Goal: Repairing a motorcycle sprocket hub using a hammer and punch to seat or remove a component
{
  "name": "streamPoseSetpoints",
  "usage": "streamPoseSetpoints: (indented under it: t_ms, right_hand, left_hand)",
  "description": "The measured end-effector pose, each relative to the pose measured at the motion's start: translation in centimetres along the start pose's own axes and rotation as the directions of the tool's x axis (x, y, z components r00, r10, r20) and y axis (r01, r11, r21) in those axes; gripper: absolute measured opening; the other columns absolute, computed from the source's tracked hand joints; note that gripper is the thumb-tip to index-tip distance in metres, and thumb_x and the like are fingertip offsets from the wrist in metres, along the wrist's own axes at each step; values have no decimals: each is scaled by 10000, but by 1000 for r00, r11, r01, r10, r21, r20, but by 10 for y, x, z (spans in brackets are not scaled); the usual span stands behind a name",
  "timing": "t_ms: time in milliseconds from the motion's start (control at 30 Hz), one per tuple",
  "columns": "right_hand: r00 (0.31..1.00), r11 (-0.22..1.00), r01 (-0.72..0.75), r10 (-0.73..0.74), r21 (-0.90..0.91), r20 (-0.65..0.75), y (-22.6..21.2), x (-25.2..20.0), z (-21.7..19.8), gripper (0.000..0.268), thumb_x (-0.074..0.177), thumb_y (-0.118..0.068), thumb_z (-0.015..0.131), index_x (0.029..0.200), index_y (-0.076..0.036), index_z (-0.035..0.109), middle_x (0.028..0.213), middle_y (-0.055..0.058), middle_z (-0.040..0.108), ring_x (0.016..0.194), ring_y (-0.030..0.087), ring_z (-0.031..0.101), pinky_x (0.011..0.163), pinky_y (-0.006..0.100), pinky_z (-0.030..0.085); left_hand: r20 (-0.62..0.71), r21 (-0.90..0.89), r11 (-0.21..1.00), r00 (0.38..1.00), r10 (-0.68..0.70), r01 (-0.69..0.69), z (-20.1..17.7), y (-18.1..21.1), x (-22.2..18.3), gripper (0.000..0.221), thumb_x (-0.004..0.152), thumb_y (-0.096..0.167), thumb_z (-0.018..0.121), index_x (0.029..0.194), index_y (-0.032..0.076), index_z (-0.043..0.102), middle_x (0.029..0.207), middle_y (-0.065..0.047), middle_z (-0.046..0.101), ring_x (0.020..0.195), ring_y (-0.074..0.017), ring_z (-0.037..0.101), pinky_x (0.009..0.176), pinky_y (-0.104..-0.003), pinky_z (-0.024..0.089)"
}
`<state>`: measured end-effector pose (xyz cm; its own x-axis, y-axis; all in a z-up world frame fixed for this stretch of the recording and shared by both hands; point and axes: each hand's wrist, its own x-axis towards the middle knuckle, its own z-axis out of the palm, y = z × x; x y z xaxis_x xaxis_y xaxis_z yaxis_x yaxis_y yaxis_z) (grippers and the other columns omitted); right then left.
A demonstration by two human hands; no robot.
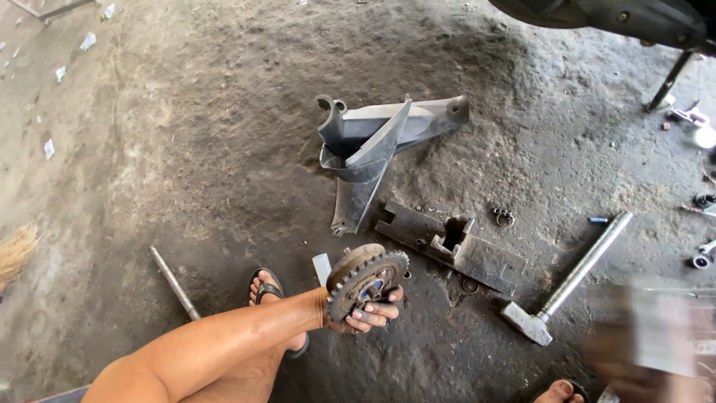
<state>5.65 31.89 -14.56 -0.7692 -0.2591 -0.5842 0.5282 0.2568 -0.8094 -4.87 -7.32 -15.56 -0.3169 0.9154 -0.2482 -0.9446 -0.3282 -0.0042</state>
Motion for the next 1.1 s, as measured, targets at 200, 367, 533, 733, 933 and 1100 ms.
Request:
streamPoseSetpoints:
  t_ms: [200,367,533,733,933,1100]
  right_hand:
    - [986,985,96,-114,146,120,-79,63,58,646,764,-131,807,1382,-104,623,987,124,890,611,183,745,459,282,583]
    - [923,936,334,-349,109,164,-83,68,81,540,728,-118,828,1241,-38,677,968,69,901,683,123,769,570,265,634]
    - [925,938,347,-343,2,163,-86,66,87,462,710,-144,840,1153,-56,744,756,28,857,513,95,671,470,257,542]
    - [929,931,357,-345,-76,135,-83,70,88,464,698,-199,845,1133,-71,746,844,25,876,597,114,724,571,282,599]
    - [904,921,388,-389,41,177,-76,78,92,380,720,-110,864,1064,-17,733,771,51,849,498,106,653,456,268,548]
    - [911,916,390,-370,-91,183,-62,91,92,540,688,-102,878,1183,0,685,746,56,835,494,128,636,467,294,544]
  left_hand:
    - [-59,26,999,998,-33,34,-18,-1,11,777,838,697,657,1202,17,556,864,-102,572,638,-149,546,456,-235,474]
    - [-155,150,988,986,62,-38,-15,-12,9,748,873,683,617,1192,7,585,821,-72,660,567,-147,559,433,-230,406]
    - [-250,186,981,963,99,-53,-26,-16,8,733,836,634,677,1244,27,621,1002,-72,708,588,-132,588,455,-234,453]
    - [-342,172,985,936,85,-27,-21,-15,5,711,847,651,666,1236,57,634,976,-79,707,576,-157,597,465,-261,489]
    - [-606,99,994,795,29,39,-39,-20,2,645,837,658,678,1154,97,703,1047,-115,732,820,-221,688,608,-366,583]
    - [-527,356,934,827,197,4,-40,-18,8,626,872,552,667,1301,97,648,1230,-85,702,1042,-180,658,924,-315,513]
